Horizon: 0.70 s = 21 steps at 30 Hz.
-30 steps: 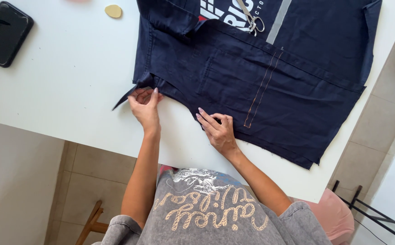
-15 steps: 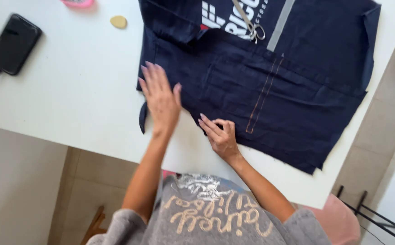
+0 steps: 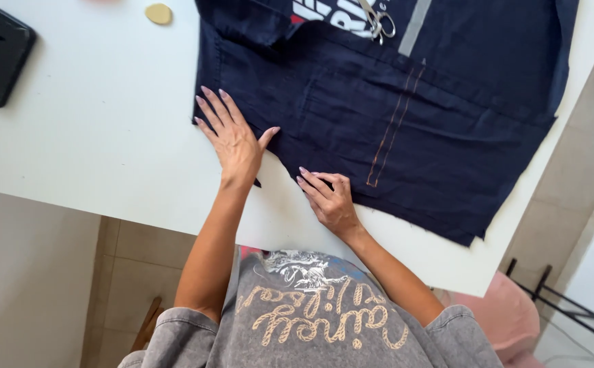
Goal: The person uses shears to cut along the side seam of a navy blue jumpsuit laid on a white table. They remove the cut fabric strip, flip the garment, and continue cutting along the opposite side seam, then trim the bottom hem.
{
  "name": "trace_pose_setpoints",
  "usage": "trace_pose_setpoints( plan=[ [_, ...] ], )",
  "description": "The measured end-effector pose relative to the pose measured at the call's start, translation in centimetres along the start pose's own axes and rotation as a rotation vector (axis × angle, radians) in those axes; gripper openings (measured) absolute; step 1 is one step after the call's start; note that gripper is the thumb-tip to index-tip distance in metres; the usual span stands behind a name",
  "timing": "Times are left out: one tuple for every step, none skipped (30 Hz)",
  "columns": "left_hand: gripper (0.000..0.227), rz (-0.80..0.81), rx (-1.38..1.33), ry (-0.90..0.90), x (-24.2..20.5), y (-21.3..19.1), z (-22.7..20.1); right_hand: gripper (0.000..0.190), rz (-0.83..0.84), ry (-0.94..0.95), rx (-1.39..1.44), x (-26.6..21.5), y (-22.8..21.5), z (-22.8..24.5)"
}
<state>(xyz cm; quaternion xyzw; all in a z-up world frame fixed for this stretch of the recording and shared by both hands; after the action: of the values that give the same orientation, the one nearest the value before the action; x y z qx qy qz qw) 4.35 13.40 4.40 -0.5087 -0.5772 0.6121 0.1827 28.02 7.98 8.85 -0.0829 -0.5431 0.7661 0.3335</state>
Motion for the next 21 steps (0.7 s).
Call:
trace_pose_setpoints(
  plan=[
    [0.136,0.011,0.002,0.007,0.0,0.0,0.0,0.030,0.005,0.012,0.000,-0.2,-0.2,0.2],
    [0.140,0.023,0.002,0.003,-0.1,0.1,0.0,0.030,-0.001,0.006,0.029,-0.5,-0.4,0.4],
    [0.144,0.035,0.003,-0.001,-0.2,0.1,0.1,0.030,-0.007,0.001,0.058,-0.8,-0.8,0.7],
    [0.144,0.043,0.003,0.000,-1.0,0.2,-0.3,0.030,-0.002,0.008,0.060,-1.1,-0.5,0.7],
    [0.131,-0.121,0.047,0.195,-2.4,-1.3,-2.5,0.031,0.000,0.009,0.068,-1.4,-0.4,0.8],
    [0.120,-0.294,0.090,0.394,-4.0,-2.7,-4.6,0.032,-0.006,0.009,0.071,-1.3,-0.1,0.6],
    [0.120,-0.293,0.090,0.400,-4.5,-1.2,-4.7,0.032,-0.009,0.013,0.068,-1.3,-0.2,0.6],
    [0.096,-0.252,0.046,0.573,-5.8,0.8,-5.8,0.031,-0.006,0.020,0.084,-1.4,-0.3,0.7],
    [0.074,-0.210,0.000,0.745,-7.4,2.7,-6.8,0.030,-0.003,0.026,0.100,-1.5,-0.4,0.8],
    [0.074,-0.201,-0.003,0.753,-7.4,3.0,-6.5,0.030,0.000,0.038,0.099,-2.3,-0.6,0.6],
    [0.071,-0.182,-0.053,0.775,-7.5,3.2,-6.2,0.024,-0.006,0.063,0.072,-3.1,-0.8,0.3],
    [0.068,-0.165,-0.102,0.803,-7.3,3.4,-6.0,0.019,-0.015,0.089,0.041,-3.7,-1.0,-0.1],
    [0.068,-0.158,-0.104,0.816,-7.3,3.3,-6.1,0.019,-0.016,0.103,0.035,-4.9,-0.8,-0.8],
    [0.069,-0.155,-0.112,0.802,-7.3,3.3,-6.0,0.019,-0.018,0.121,0.058,-6.2,-0.6,-1.7],
    [0.069,-0.152,-0.119,0.788,-7.4,3.3,-6.0,0.019,-0.019,0.139,0.081,-7.5,-0.5,-2.6],
    [0.069,-0.151,-0.121,0.790,-7.8,3.3,-6.1,0.019,-0.019,0.142,0.080,-7.9,-0.5,-2.6],
    [0.070,-0.142,-0.142,0.809,-8.3,3.3,-6.4,0.019,-0.018,0.137,0.092,-8.2,-0.5,-2.7],
    [0.071,-0.134,-0.163,0.837,-8.7,3.2,-6.9,0.018,-0.023,0.138,0.099,-8.5,-0.6,-2.8],
    [0.071,-0.133,-0.165,0.849,-9.0,3.4,-6.7,0.018,-0.028,0.146,0.091,-8.0,-1.0,-2.4],
    [0.071,-0.117,-0.201,0.890,-9.5,3.6,-6.8,0.022,-0.032,0.148,0.060,-7.7,-1.6,-1.9],
    [0.071,-0.101,-0.237,0.931,-10.0,3.9,-7.0,0.025,-0.036,0.151,0.030,-7.4,-2.3,-1.6]
  ],
)
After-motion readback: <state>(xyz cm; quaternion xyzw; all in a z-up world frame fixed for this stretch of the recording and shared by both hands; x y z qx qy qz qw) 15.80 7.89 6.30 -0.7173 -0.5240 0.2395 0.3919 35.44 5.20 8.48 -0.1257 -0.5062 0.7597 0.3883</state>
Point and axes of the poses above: each hand's wrist, its own x-axis towards the middle knuckle, its own y-axis out of the palm, z = x × y, the point moved 9 cm from there along x, towards the middle knuckle, and after that the axes turned 13 degrees about z, right-handed, at the moved point
